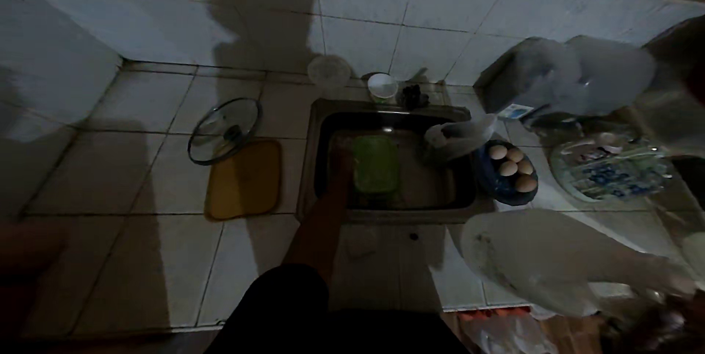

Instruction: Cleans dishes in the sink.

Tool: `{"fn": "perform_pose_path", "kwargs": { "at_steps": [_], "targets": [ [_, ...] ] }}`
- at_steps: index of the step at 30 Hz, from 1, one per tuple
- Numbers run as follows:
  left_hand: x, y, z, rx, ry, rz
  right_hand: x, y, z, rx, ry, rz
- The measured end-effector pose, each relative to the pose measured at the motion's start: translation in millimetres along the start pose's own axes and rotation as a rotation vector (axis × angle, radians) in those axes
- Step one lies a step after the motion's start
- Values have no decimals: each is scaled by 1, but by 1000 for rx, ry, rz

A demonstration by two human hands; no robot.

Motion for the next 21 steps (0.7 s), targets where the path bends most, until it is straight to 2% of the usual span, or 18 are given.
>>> {"fn": "perform_pose_path", "kwargs": {
  "at_steps": [2, 4, 7, 9, 11, 13, 15, 16, 18, 21],
  "targets": [
    [4, -14, -9, 133, 275, -49, -18, 17, 25, -140, -153, -90],
    [0, -9, -7, 266, 468, -190, -30, 15, 32, -233, -184, -115],
    [0, 17, 14, 378, 635, -319, -59, -22, 1, -183, 4, -193],
    [-6, 20, 14, 380, 594, -349, -100, -52, -44, 5, 101, -350],
    [-22, 21, 12, 396, 585, -418, -159, -64, -80, 140, 184, -621],
    [-34, 28, 17, 355, 497, -477, -217, -54, -94, 143, 326, -987],
    [-53, 23, 12, 225, 273, -522, -262, -30, -96, 75, 464, -1362],
    [-62, 20, 11, 143, 180, -534, -276, -17, -99, 78, 491, -1464],
    [-67, 23, 21, 41, 150, -537, -294, 4, -109, 129, 508, -1569],
    [-76, 32, 31, 74, 173, -543, -308, 25, -126, 181, 517, -1662]
  ]
}}
Point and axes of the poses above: each hand's wrist, its own y-axis away from the middle knuckle, its own x-axis out of the back of the hand, z = x × y, the point moved 10 cm from there along -y, towards the middle knuckle
